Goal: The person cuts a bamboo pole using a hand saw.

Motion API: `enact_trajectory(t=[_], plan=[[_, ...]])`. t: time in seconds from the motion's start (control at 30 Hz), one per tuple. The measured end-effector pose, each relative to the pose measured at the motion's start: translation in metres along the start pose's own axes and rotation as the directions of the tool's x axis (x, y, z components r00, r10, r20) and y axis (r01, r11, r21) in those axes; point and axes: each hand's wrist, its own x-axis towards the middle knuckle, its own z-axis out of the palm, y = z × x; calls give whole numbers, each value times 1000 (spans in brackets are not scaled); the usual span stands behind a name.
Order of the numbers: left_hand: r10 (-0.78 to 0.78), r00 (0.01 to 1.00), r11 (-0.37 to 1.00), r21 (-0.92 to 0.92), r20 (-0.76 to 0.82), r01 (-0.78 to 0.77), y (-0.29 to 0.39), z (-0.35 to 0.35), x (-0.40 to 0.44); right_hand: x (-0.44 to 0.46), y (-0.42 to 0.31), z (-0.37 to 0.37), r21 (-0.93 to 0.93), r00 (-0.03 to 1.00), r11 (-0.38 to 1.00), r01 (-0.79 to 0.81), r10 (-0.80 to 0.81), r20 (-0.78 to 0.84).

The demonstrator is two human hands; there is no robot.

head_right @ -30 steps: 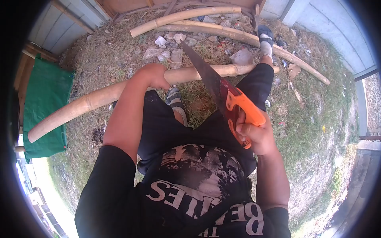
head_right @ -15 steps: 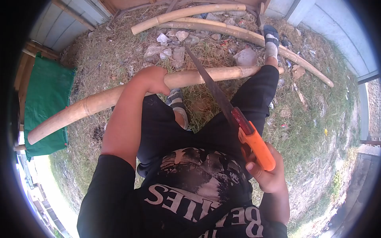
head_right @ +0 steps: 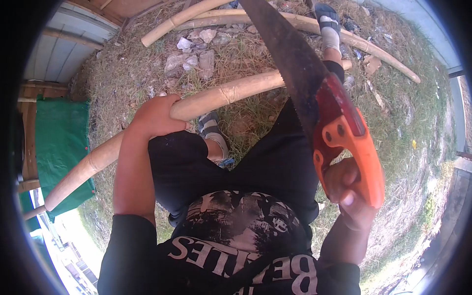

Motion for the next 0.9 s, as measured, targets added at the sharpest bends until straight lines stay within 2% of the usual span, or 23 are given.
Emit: enact_trajectory(t=[0.13,0.2,0.27,0.33,0.43,0.53,0.57,0.67,0.7,0.8,0.87,0.9], plan=[[35,971,991,-120,-237,-65,-22,-13,-24,18,50,5,-2,992,992,-126,126,-4],[-74,941,990,-139,-330,30,-48,-29,-42,26,65,7,55,991,990,-130,128,49],[-229,910,969,-169,-345,180,-80,-46,-66,34,73,8,117,985,985,-128,112,129],[-299,893,952,-164,-337,257,-111,-54,-95,34,83,5,167,978,975,-149,121,170],[-5,895,968,223,-445,116,-100,-46,-137,34,91,-3,145,965,974,-174,140,221],[67,893,872,461,-445,164,-62,-14,-149,31,100,-9,181,954,959,-219,172,245],[12,876,893,400,-483,208,-74,-6,-152,30,102,-9,206,954,951,-233,182,240],[-193,863,893,281,-467,351,-81,-10,-148,24,107,-8,243,963,946,-217,167,209],[-106,883,846,425,-457,321,-89,-7,-148,21,107,-7,247,968,948,-200,153,197],[-242,948,840,445,-206,311,-49,-42,-153,10,93,-10,248,976,951,-184,147,159],[-183,955,846,458,-234,274,-44,-48,-166,-3,77,-15,231,975,951,-205,177,138],[-170,960,847,464,-222,258,-33,-55,-174,-10,72,-20,190,985,972,-138,115,126]])
